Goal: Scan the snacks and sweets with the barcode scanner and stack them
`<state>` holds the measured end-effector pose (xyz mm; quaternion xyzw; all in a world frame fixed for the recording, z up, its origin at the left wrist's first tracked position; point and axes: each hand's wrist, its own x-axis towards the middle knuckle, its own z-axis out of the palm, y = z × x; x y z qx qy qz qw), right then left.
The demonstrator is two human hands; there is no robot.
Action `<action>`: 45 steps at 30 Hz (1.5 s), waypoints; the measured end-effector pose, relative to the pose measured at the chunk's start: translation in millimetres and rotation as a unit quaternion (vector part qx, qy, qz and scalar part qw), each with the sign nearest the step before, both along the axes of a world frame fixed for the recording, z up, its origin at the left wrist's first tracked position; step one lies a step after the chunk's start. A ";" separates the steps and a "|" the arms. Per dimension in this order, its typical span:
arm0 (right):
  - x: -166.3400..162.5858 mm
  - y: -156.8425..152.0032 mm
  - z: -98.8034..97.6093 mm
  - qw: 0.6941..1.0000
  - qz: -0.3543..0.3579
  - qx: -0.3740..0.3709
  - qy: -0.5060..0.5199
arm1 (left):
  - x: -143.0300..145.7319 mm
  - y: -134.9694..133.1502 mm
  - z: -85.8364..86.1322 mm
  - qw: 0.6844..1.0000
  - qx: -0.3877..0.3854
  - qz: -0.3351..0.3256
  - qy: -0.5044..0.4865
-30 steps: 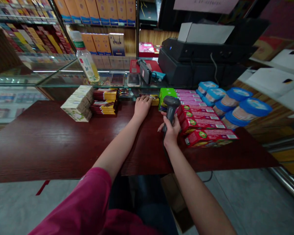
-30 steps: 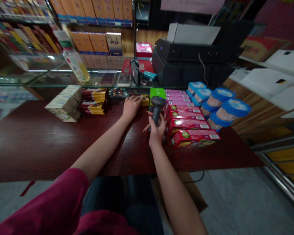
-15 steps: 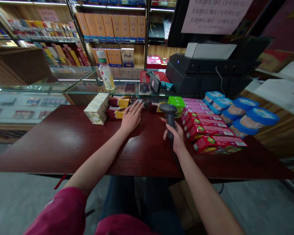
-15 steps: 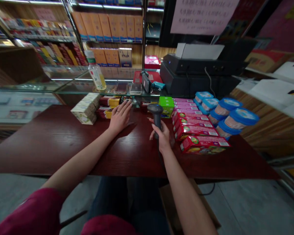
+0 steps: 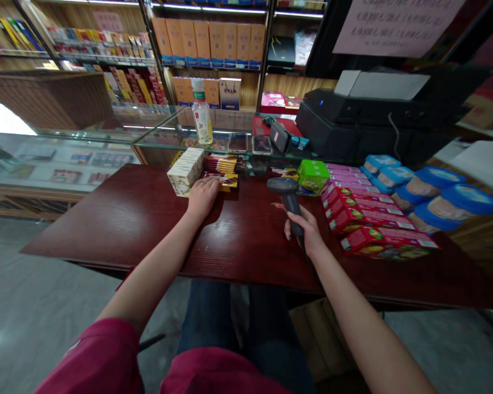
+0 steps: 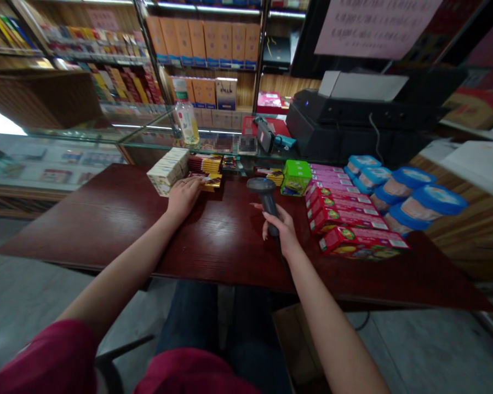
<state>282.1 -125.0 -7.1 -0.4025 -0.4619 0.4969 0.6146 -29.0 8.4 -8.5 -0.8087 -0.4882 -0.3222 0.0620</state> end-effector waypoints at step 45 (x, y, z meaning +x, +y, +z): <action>-0.7 14.8 -4.6 0.976 -0.210 0.037 0.044 | 94.1 -3.6 -2.2 0.875 -0.162 -0.106 -0.443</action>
